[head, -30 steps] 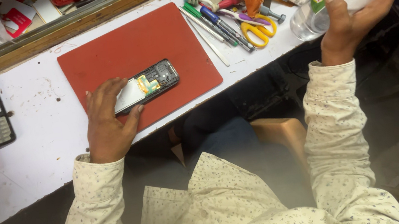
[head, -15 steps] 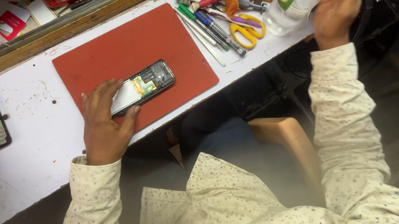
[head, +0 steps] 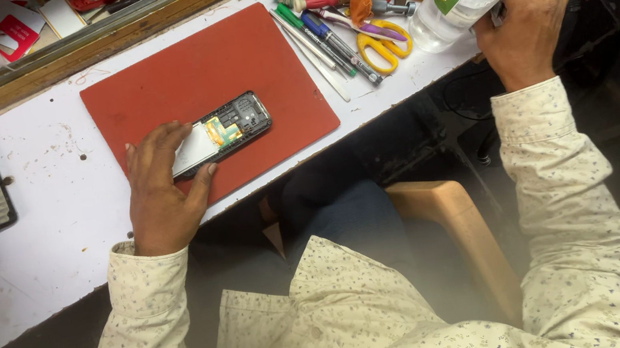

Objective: The person applies flux paste to a mobile phone circuit board and then solders components using a soldering iron and solder wire. The phone is held steady while the person works on specific points on the board.

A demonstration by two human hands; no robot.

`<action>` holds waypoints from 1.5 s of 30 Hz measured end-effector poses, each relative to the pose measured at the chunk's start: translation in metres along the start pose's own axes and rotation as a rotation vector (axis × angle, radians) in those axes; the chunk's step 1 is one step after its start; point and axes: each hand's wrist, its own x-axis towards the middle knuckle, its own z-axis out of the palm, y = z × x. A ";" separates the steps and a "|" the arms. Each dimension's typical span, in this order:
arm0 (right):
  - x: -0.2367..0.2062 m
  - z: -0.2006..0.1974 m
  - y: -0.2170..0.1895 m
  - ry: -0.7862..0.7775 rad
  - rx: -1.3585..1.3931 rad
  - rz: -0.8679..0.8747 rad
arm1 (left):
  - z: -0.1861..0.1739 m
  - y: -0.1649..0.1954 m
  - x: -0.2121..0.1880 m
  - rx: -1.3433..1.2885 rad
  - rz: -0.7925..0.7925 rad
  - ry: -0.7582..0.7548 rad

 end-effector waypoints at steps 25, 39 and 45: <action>-0.026 0.032 -0.028 0.295 0.637 0.288 | -0.001 0.000 0.000 -0.010 0.024 0.016; -0.053 0.034 0.008 0.025 0.204 0.104 | 0.002 -0.005 -0.005 -0.048 0.018 0.025; -0.063 0.006 0.003 0.195 0.430 0.289 | 0.003 -0.007 -0.006 -0.043 0.024 0.026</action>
